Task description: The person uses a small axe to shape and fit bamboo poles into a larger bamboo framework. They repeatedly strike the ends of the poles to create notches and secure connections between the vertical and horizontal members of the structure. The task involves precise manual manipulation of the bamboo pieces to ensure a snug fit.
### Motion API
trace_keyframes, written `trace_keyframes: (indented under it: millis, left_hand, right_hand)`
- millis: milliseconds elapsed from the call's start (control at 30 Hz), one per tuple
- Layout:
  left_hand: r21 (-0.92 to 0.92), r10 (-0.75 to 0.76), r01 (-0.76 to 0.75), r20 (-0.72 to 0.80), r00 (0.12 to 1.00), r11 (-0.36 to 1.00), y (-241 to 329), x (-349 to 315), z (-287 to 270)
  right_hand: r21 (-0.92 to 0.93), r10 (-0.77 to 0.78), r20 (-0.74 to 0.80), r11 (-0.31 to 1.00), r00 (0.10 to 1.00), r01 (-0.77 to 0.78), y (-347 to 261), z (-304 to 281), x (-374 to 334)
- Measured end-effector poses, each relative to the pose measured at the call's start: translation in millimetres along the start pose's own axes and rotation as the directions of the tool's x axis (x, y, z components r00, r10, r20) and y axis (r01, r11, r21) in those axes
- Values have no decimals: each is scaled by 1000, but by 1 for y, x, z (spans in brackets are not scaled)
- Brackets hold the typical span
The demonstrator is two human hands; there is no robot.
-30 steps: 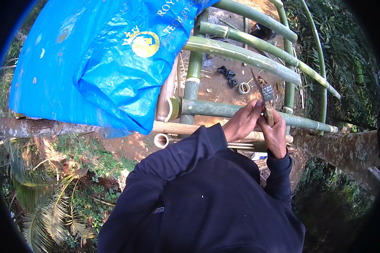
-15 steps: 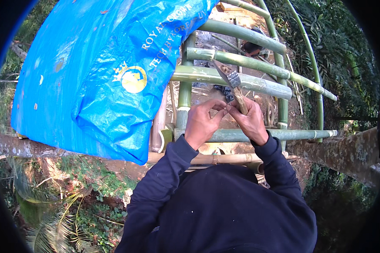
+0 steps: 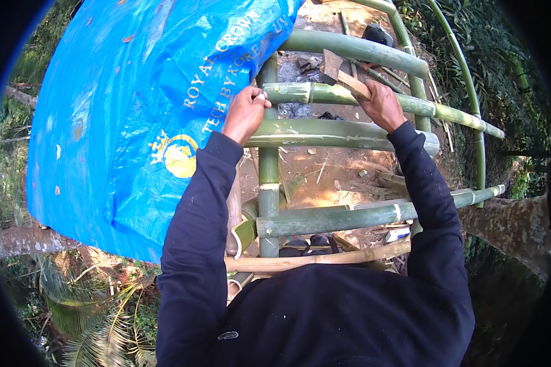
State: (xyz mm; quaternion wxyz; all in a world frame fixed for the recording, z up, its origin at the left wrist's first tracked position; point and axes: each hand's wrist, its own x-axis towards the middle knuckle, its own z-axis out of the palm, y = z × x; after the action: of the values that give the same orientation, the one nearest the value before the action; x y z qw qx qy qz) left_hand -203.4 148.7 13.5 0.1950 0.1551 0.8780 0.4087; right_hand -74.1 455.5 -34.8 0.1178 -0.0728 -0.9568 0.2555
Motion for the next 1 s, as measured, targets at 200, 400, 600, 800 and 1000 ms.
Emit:
trace_keyframes:
  millis: [200, 400, 600, 800, 1000]
  left_hand:
    - [436, -55, 82, -74, 996, 896, -8, 51, 17]
    - [384, -136, 159, -87, 987, 910, -38, 88, 40]
    - [145, -327, 316, 58, 943, 938, -84, 121, 40]
    - [-30, -471, 478, 126, 873, 878, -36, 103, 32]
    - [28, -488, 488, 118, 865, 872, -38, 105, 32]
  right_hand:
    - [36, -148, 157, 989, 976, 144, 68, 56, 32]
    - [55, -163, 218, 986, 962, 155, 77, 68, 40]
    - [69, -121, 243, 992, 962, 107, 81, 85, 40]
    - [61, -77, 218, 996, 973, 65, 86, 92, 37]
    - [54, -100, 185, 994, 978, 92, 85, 93, 35]
